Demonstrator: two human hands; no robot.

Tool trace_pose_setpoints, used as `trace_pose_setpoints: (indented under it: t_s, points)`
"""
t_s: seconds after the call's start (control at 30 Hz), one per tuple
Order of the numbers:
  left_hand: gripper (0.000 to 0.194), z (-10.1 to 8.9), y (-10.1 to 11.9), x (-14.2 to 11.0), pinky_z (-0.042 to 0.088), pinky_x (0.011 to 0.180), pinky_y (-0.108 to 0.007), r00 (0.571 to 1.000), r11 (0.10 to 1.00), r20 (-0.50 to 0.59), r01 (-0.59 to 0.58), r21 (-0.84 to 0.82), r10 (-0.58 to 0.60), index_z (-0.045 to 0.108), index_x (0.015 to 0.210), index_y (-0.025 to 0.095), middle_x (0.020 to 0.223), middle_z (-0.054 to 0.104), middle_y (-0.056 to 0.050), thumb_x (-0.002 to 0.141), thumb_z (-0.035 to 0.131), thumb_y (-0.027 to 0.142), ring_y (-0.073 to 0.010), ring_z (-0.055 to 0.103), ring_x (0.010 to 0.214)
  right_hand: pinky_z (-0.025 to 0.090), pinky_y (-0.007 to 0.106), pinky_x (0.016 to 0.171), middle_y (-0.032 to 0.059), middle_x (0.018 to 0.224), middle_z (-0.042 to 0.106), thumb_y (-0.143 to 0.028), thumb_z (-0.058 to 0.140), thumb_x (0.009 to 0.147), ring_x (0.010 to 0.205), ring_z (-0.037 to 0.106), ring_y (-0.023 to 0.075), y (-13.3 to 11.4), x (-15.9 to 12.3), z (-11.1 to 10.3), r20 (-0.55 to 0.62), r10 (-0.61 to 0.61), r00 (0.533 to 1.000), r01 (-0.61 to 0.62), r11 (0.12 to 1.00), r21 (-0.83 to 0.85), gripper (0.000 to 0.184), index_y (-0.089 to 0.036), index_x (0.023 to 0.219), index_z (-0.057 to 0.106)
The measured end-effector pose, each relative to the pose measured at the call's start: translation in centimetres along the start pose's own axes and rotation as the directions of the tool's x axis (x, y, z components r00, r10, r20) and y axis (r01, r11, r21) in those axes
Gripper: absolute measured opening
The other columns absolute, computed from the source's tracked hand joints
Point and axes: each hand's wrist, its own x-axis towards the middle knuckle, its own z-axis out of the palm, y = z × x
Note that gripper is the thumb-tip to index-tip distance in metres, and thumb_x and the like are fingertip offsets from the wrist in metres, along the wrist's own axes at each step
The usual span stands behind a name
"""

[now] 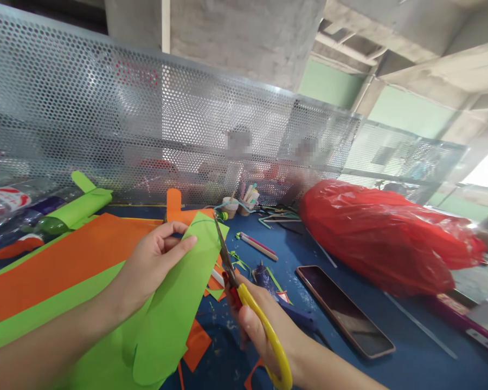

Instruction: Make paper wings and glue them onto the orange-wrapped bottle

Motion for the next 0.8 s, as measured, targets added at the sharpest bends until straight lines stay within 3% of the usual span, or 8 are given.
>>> trace_pose_setpoints:
  t_s: [0.33,0.6,0.8]
  points:
    - [0.027,0.41,-0.28,-0.18,0.049,0.046,-0.019,1.0,1.0,-0.006,0.009,0.021,-0.009,0.057,0.095,0.024,0.064,0.07,0.004,0.081,0.072,0.042,-0.0118,0.063,0.048,0.029,0.024,0.043,-0.005,0.058,0.039,-0.081,0.022,0.085,0.048,0.035,0.0108,-0.02,0.13,-0.29,-0.005,-0.009,1.0,0.009,1.0,-0.017,0.062,-0.022,0.08,0.04]
    - [0.026,0.62,-0.37,-0.43,0.052,0.053,-0.022,1.0,0.999,0.001,0.009,0.036,-0.009,0.057,0.096,0.023,0.07,0.071,0.003,0.083,0.069,0.042,-0.0137,0.065,0.055,0.034,0.025,0.046,-0.0042,0.059,0.04,-0.081,0.021,0.085,0.052,0.039,0.0121,0.3,0.1,0.04,-0.054,0.019,0.998,-0.02,1.0,-0.016,0.063,-0.022,0.077,0.042]
    - [0.026,0.87,-0.63,-0.61,0.055,0.059,-0.027,0.999,0.999,0.042,-0.007,0.045,0.006,0.057,0.098,0.023,0.07,0.072,0.001,0.084,0.066,0.043,-0.0186,0.069,0.062,0.038,0.026,0.049,-0.0035,0.059,0.042,-0.079,0.02,0.087,0.056,0.043,0.0139,0.47,0.33,-0.28,-0.024,-0.006,1.0,0.005,1.0,-0.024,0.063,-0.022,0.079,0.046]
